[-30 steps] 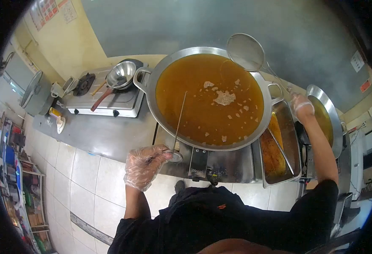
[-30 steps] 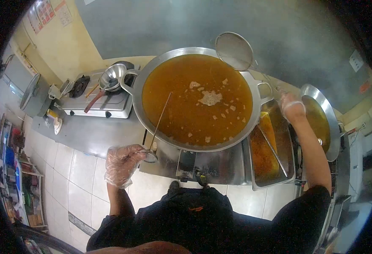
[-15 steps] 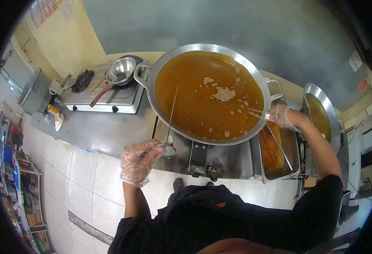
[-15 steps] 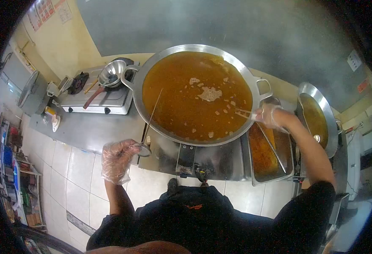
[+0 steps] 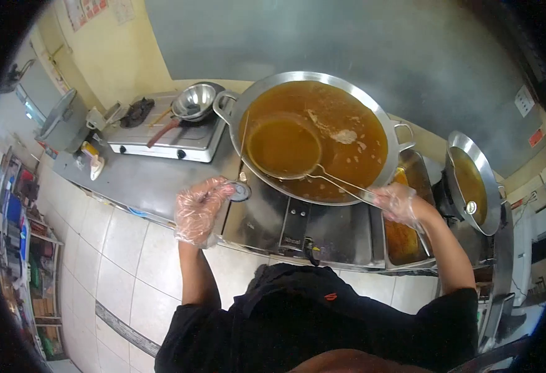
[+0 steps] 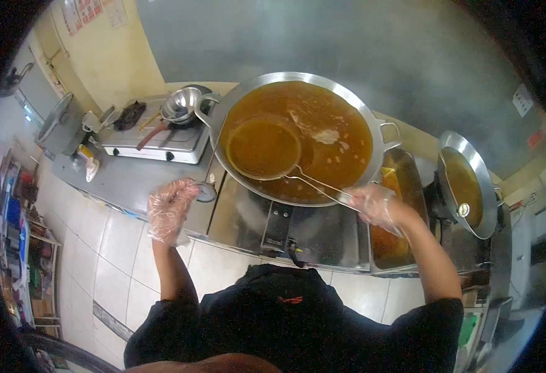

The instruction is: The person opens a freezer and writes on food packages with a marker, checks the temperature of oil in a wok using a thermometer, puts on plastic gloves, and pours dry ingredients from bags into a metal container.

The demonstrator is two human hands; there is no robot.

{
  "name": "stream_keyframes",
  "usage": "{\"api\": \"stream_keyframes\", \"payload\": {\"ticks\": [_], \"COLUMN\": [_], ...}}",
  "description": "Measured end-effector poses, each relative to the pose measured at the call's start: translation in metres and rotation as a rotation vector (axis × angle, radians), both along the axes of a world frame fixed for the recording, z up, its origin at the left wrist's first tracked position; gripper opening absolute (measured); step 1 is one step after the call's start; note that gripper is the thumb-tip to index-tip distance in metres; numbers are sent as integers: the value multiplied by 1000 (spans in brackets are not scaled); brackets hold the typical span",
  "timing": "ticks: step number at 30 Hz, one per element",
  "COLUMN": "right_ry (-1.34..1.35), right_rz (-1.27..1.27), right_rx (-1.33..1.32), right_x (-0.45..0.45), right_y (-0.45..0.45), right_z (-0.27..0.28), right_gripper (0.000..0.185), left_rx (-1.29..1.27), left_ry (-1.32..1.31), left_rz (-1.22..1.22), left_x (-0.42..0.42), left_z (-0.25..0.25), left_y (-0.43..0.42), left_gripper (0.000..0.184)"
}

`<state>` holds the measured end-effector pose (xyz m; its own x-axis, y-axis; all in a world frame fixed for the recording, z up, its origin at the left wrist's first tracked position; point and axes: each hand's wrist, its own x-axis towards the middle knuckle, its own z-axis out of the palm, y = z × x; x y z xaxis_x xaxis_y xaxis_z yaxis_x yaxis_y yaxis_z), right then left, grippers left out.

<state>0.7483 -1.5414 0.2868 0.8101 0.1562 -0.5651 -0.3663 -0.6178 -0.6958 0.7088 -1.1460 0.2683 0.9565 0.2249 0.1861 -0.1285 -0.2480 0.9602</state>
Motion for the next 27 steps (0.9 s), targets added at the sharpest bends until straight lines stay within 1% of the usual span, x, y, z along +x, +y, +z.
{"api": "stream_keyframes", "payload": {"ticks": [3, 5, 8, 9, 10, 12, 13, 14, 15, 18, 20, 22, 25, 27], "right_ry": [-11, -141, -153, -101, -104, -90, -78, -124, -177, -133, -148, -155, -161, -266], "right_rz": [-22, 82, 7, 20, 21, -46, -61, -24, 17, -68, -74, -80, -110, -179], "right_rx": [10, 69, 26, 12, 13, 198, 190, 139, 91, 80, 101, 122, 114, 121], "right_x": [-3, -1, -11, -16, -21, -37, -41, -41, -42, -60, -73, -85, -97, -101], "right_y": [-1, 17, 16, 7, 1, -13, -15, -14, -15, -29, -43, -55, -67, -78], "right_z": [-13, -15, -17, -9, -8, -8, -12, -21, -26, -19, -16, -14, -17, -23], "right_gripper": [34, 33, 33, 33, 33, 33, 33, 33, 34, 38, 38, 37, 37, 35], "left_rx": [9, -6, -34, -36, -44, -7, 10, 30, -62, -39, -31, -36, -7, 2], "left_ry": [21, 31, -25, -54, -77, -34, -2, 28, 56, -26, -30, -97, -62, -67], "left_rz": [36, 44, 41, 37, 32, 43, 33, 21, 43, 38, -2, -61, -59, -57], "left_x": [-2, -3, -1, -3, -4, -5, -1, 2, 5, 9, 12, 15, 14, 13], "left_z": [0, 0, 1, -1, -3, 2, 4, 5, 5, 7, 5, 1, 5, 4], "left_y": [2, 0, 1, 2, 0, -3, -5, -10, -16, -26, -27, -31, -37, -39], "left_gripper": [18, 18, 20, 19, 19, 18, 18, 18, 19, 20, 19, 18, 17, 17]}}
